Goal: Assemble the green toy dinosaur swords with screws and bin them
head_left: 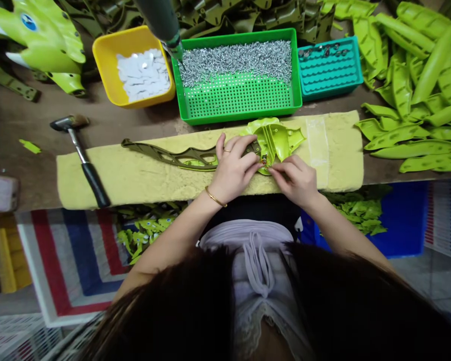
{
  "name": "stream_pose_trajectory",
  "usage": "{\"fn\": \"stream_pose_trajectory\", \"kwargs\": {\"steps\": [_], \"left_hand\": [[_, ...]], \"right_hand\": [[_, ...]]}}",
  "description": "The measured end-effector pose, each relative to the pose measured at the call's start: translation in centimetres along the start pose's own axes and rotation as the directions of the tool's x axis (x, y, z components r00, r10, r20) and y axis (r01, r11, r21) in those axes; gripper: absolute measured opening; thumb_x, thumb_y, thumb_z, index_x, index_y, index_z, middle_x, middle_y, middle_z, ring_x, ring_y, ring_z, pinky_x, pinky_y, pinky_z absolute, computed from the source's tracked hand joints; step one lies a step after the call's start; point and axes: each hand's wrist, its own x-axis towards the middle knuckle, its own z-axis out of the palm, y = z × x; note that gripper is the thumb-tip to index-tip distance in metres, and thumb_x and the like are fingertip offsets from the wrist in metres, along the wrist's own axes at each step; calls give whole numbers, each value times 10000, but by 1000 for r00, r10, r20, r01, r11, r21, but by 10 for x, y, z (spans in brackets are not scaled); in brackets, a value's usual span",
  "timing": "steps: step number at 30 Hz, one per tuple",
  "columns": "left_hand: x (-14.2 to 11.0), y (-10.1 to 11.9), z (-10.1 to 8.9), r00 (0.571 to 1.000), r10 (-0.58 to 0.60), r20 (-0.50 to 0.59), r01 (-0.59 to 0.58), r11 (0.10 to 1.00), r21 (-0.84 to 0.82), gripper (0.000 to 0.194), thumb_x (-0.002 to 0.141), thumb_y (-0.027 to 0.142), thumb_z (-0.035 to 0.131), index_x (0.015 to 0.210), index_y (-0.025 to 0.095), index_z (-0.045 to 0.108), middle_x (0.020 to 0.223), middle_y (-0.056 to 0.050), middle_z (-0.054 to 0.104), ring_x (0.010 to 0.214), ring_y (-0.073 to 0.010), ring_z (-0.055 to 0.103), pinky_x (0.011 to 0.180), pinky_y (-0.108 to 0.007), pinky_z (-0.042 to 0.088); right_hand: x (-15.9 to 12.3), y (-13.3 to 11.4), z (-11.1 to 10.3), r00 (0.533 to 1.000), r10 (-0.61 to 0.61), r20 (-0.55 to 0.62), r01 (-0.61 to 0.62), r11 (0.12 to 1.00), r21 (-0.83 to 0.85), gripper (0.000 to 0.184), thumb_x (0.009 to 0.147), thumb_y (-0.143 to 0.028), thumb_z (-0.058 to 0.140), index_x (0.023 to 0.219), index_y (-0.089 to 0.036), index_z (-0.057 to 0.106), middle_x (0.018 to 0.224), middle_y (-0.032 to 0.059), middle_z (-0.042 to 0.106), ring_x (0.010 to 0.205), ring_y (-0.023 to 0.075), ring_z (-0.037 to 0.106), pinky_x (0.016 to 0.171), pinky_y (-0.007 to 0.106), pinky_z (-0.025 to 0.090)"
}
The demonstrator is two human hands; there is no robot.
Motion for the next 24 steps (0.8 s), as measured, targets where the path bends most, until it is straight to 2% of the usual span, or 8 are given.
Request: {"fn": "stream_pose_trajectory", "kwargs": {"steps": [5, 12, 17, 21, 24], "left_hand": [[1, 2, 2, 1000, -11, -16, 10, 1000, -9, 256, 900, 446, 559, 808, 224, 647, 1306, -56, 593, 1240, -252, 505, 1170, -572, 161], [7, 14, 12, 983, -134, -123, 134, 991, -8, 274, 909, 430, 542, 750, 226, 632, 1219, -34, 629, 1178, -244, 533, 1168, -558, 164], [8, 17, 15, 979, -155, -129, 157, 988, 6, 289, 910, 427, 530, 725, 222, 616, 1210, -38, 635, 1177, -252, 530, 1160, -566, 168], [7, 15, 12, 982, -132, -135, 136, 990, 22, 276, 914, 409, 529, 733, 220, 620, 1213, -37, 634, 1173, -243, 531, 1154, -556, 184], [7, 13, 9, 988, -121, -95, 121, 993, -1, 259, 901, 397, 553, 728, 216, 620, 1228, -36, 625, 1176, -242, 530, 1152, -542, 197]], "right_hand": [[0, -2, -1, 1000, 12, -7, -12, 1000, 17, 96, 881, -264, 599, 839, -194, 650, 754, 29, 634, 682, 122, 574, 609, 245, 464], [1, 0, -3, 999, 13, 49, -16, 999, 46, 109, 888, -270, 579, 832, -202, 644, 748, 22, 624, 675, 122, 568, 602, 250, 455], [4, 0, -4, 1000, -7, 8, 7, 997, 71, 81, 886, -241, 583, 872, -200, 652, 773, 24, 645, 699, 121, 588, 618, 238, 468], [5, 2, -5, 996, -49, 75, 51, 998, -25, 121, 896, -275, 574, 895, -203, 672, 791, 26, 662, 706, 122, 590, 633, 241, 447], [8, 3, -6, 988, -57, 142, 72, 993, -98, 163, 908, -317, 557, 886, -215, 682, 818, 25, 676, 713, 126, 591, 627, 253, 423]]}}
